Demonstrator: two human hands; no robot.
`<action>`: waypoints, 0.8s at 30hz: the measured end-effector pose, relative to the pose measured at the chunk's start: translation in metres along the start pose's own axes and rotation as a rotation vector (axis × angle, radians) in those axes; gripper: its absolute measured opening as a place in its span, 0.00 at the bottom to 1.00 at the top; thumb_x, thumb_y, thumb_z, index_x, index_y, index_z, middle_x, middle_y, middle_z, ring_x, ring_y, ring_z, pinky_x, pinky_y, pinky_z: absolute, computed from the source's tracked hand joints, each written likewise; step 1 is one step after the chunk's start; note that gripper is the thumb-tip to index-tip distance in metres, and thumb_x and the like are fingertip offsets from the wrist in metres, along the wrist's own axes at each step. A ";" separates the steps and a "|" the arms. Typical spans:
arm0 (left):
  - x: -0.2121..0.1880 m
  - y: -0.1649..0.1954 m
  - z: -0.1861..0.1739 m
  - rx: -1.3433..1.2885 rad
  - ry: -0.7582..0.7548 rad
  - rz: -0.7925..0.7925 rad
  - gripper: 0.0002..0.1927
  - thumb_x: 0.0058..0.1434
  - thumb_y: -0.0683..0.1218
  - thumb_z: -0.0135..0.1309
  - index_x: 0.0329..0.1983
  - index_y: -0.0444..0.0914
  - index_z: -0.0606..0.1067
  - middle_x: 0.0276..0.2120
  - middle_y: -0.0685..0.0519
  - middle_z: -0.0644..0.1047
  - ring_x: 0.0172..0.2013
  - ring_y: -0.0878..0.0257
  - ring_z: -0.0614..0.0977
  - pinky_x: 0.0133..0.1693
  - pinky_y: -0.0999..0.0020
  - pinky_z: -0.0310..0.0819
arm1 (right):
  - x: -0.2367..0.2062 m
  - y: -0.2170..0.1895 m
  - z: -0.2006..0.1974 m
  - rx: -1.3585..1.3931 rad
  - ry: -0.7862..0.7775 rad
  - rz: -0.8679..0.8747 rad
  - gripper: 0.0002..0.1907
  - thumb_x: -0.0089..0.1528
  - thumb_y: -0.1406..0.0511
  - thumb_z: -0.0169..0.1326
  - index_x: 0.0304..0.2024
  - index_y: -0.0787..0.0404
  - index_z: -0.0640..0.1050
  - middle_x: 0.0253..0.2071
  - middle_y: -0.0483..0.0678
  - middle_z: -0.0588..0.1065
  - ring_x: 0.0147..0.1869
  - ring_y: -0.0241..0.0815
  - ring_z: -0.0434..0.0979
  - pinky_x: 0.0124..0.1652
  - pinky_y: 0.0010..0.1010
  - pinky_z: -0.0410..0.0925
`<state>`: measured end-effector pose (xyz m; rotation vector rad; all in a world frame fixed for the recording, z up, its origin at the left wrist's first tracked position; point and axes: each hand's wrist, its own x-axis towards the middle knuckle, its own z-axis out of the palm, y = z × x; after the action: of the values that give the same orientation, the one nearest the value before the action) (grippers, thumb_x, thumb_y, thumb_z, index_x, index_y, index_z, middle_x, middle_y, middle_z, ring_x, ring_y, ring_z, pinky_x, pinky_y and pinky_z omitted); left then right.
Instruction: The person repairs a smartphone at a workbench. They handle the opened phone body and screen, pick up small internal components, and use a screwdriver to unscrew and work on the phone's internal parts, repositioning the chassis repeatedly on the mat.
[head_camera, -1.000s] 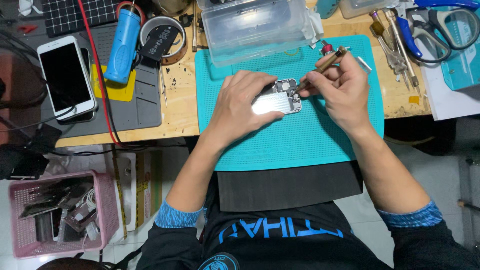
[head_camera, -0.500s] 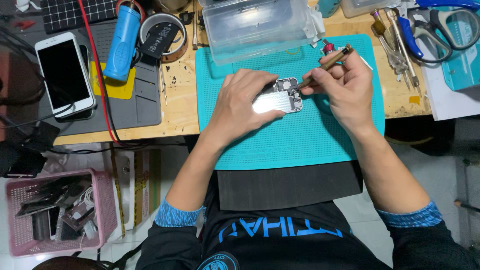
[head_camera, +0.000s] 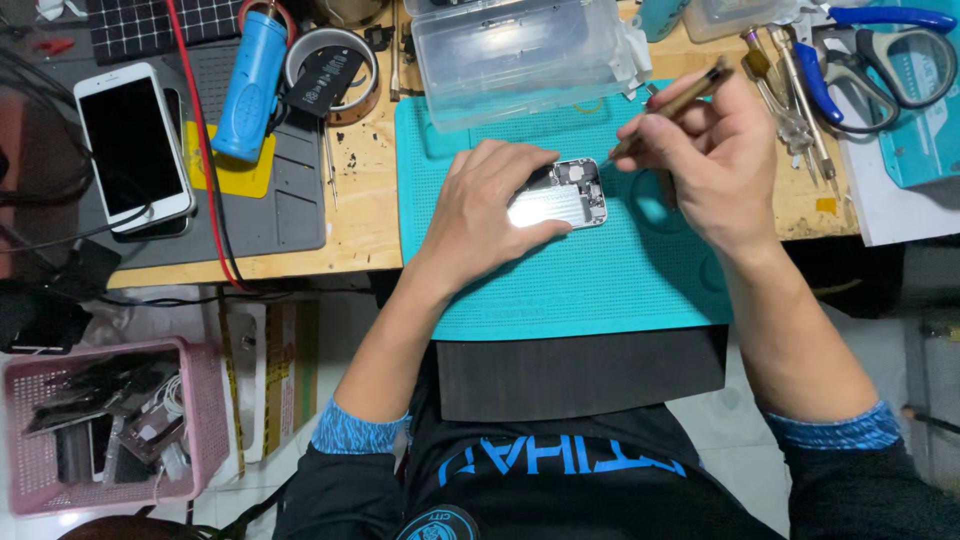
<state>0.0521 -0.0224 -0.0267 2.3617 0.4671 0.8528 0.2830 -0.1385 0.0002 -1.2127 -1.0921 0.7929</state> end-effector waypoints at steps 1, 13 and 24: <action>0.000 0.000 0.000 -0.004 0.004 0.002 0.33 0.48 0.55 0.72 0.56 0.38 0.77 0.52 0.51 0.79 0.54 0.53 0.77 0.53 0.58 0.66 | 0.000 0.002 0.002 -0.022 0.005 0.008 0.09 0.75 0.76 0.51 0.55 0.68 0.67 0.44 0.54 0.77 0.48 0.42 0.83 0.46 0.31 0.80; 0.000 0.000 0.001 -0.017 0.002 -0.004 0.33 0.49 0.55 0.72 0.55 0.38 0.77 0.51 0.50 0.79 0.54 0.53 0.77 0.54 0.58 0.66 | -0.006 0.023 0.008 0.017 0.022 0.063 0.08 0.73 0.75 0.50 0.53 0.68 0.67 0.43 0.55 0.78 0.47 0.43 0.83 0.45 0.33 0.81; 0.000 0.000 0.000 -0.016 0.002 -0.005 0.33 0.49 0.55 0.72 0.55 0.37 0.77 0.52 0.50 0.79 0.54 0.53 0.77 0.54 0.58 0.66 | -0.007 0.021 0.010 0.029 0.051 0.060 0.07 0.75 0.74 0.50 0.53 0.68 0.67 0.44 0.55 0.78 0.48 0.43 0.84 0.46 0.33 0.81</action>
<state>0.0523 -0.0227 -0.0265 2.3442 0.4657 0.8539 0.2728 -0.1378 -0.0217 -1.2400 -1.0035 0.8165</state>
